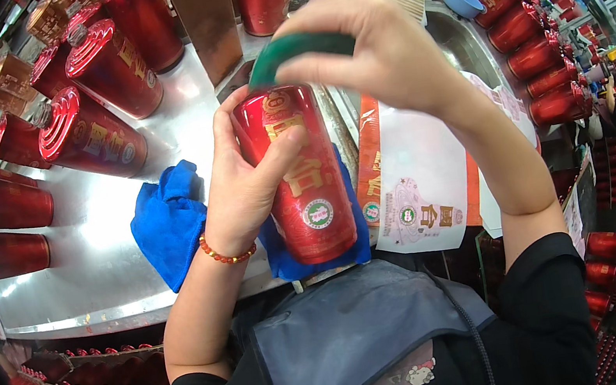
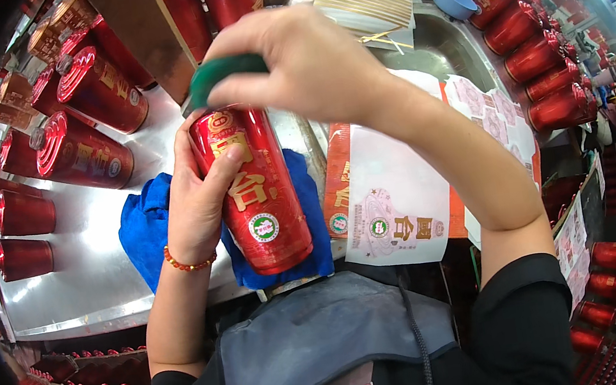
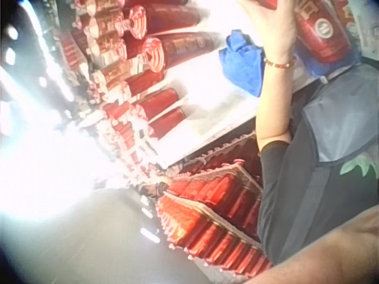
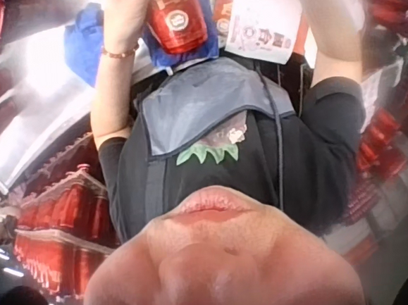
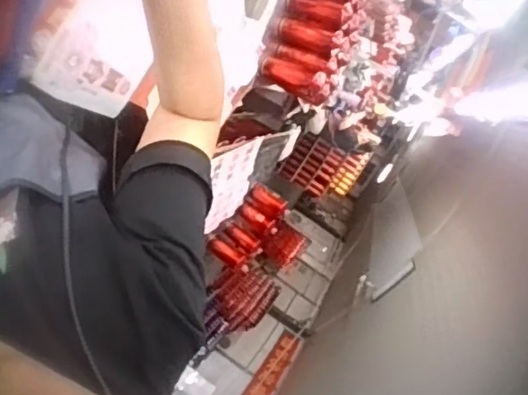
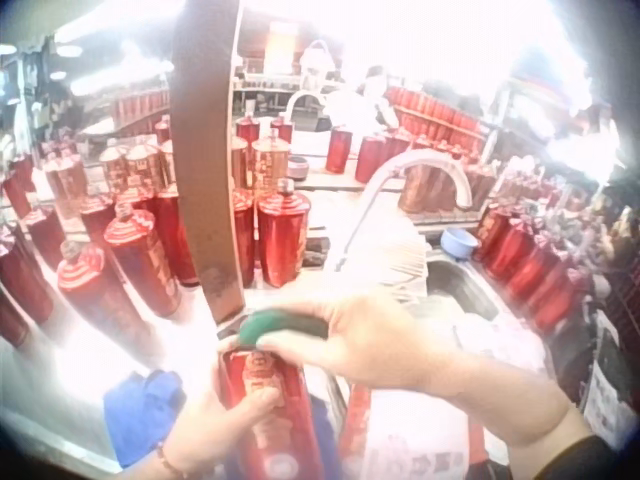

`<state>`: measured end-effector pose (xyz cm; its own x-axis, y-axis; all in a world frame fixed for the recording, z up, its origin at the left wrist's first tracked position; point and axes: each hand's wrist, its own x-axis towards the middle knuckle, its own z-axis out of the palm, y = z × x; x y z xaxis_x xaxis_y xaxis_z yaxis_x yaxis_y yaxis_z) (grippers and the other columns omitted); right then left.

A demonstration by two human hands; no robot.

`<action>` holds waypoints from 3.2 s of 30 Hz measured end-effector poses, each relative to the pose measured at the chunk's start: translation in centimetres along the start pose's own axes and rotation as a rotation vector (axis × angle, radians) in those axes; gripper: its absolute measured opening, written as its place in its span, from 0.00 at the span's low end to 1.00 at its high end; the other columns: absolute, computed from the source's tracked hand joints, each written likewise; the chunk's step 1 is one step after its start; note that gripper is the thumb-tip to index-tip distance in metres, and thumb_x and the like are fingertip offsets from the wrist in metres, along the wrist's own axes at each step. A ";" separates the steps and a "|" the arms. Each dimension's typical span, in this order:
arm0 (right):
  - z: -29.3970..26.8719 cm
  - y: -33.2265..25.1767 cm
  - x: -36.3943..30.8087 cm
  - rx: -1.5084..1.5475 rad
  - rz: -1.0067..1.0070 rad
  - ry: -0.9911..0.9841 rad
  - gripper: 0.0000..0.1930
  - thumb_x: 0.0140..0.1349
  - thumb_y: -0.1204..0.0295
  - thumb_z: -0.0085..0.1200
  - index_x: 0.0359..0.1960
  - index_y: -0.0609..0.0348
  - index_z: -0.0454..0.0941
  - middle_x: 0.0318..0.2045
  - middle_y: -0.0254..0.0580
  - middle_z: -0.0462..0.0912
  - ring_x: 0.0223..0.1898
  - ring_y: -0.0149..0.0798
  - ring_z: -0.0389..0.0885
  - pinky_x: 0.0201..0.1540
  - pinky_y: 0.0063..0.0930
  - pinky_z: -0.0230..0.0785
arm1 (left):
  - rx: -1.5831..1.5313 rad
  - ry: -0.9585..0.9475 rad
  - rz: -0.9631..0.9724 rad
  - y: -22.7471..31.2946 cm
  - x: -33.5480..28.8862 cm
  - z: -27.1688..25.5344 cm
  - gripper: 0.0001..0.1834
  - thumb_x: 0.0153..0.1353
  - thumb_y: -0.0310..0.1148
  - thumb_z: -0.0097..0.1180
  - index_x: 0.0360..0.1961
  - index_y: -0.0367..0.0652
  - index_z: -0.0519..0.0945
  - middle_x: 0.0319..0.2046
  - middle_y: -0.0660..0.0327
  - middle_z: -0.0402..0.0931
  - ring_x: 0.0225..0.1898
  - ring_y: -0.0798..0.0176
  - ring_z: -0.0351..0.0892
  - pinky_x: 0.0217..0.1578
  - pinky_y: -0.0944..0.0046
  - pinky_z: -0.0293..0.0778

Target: The person repeatedly wipes the exterior of red cylindrical cans using a green scrubbing pad and a blue cloth. The person rotates each can to clean different sides and then places it back on the metal work surface.

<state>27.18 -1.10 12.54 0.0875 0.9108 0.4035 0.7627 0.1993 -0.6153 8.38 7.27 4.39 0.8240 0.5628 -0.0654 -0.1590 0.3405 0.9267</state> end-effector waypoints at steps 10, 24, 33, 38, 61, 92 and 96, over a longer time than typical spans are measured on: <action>0.9 -1.2 -2.9 0.045 0.255 0.169 0.12 0.64 0.68 0.66 0.43 0.62 0.82 0.30 0.33 0.84 0.32 0.22 0.81 0.35 0.18 0.73 | -0.057 0.024 0.003 -0.8 0.4 -0.7 0.30 0.75 0.42 0.52 0.71 0.39 0.59 0.60 0.55 0.71 0.60 0.62 0.74 0.61 0.60 0.72; 3.7 1.4 -9.6 0.750 0.720 0.218 0.11 0.65 0.68 0.65 0.41 0.62 0.80 0.31 0.34 0.84 0.31 0.24 0.81 0.35 0.18 0.74 | -0.086 0.064 -0.017 -1.0 0.3 -0.4 0.26 0.78 0.42 0.48 0.68 0.39 0.62 0.58 0.56 0.74 0.57 0.65 0.76 0.58 0.64 0.75; 3.0 -0.3 -10.5 0.861 0.676 0.211 0.11 0.66 0.68 0.65 0.43 0.62 0.82 0.32 0.34 0.85 0.34 0.24 0.83 0.39 0.20 0.76 | -0.048 0.059 0.012 -1.2 0.5 -0.6 0.25 0.78 0.42 0.46 0.69 0.39 0.63 0.58 0.56 0.74 0.56 0.66 0.76 0.59 0.64 0.74; 3.5 2.7 -11.4 0.453 0.641 0.294 0.13 0.65 0.66 0.65 0.43 0.64 0.83 0.29 0.36 0.85 0.31 0.25 0.82 0.34 0.21 0.75 | -0.053 0.049 -0.033 -1.3 0.4 -1.1 0.26 0.78 0.46 0.45 0.68 0.40 0.64 0.58 0.57 0.74 0.58 0.66 0.75 0.59 0.65 0.73; 4.3 -1.3 -14.0 0.456 0.722 0.259 0.12 0.61 0.71 0.68 0.44 0.64 0.86 0.33 0.34 0.86 0.33 0.24 0.80 0.39 0.19 0.73 | 1.043 -0.074 0.416 -3.5 -7.1 -2.2 0.73 0.41 0.42 0.82 0.77 0.29 0.42 0.69 0.38 0.60 0.63 0.39 0.67 0.64 0.48 0.65; 4.9 -9.0 -12.5 -0.498 -0.282 -0.050 0.24 0.39 0.78 0.65 0.45 0.61 0.87 0.28 0.31 0.74 0.28 0.37 0.69 0.34 0.33 0.61 | 1.037 0.128 0.531 -3.3 -8.3 0.1 0.56 0.48 0.31 0.72 0.75 0.30 0.53 0.46 0.40 0.73 0.43 0.39 0.78 0.45 0.51 0.77; 3.6 -10.0 -11.3 -0.490 -0.123 -0.052 0.22 0.40 0.75 0.66 0.43 0.57 0.88 0.24 0.29 0.72 0.29 0.37 0.69 0.36 0.33 0.60 | 0.991 0.119 0.528 -2.8 -8.6 0.5 0.59 0.44 0.29 0.73 0.75 0.28 0.51 0.57 0.35 0.69 0.53 0.36 0.74 0.55 0.49 0.73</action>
<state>16.30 -12.06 11.75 -0.0440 0.9105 0.4112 0.9776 0.1241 -0.1702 2.01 1.08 2.53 0.7164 0.5453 0.4353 0.0734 -0.6793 0.7302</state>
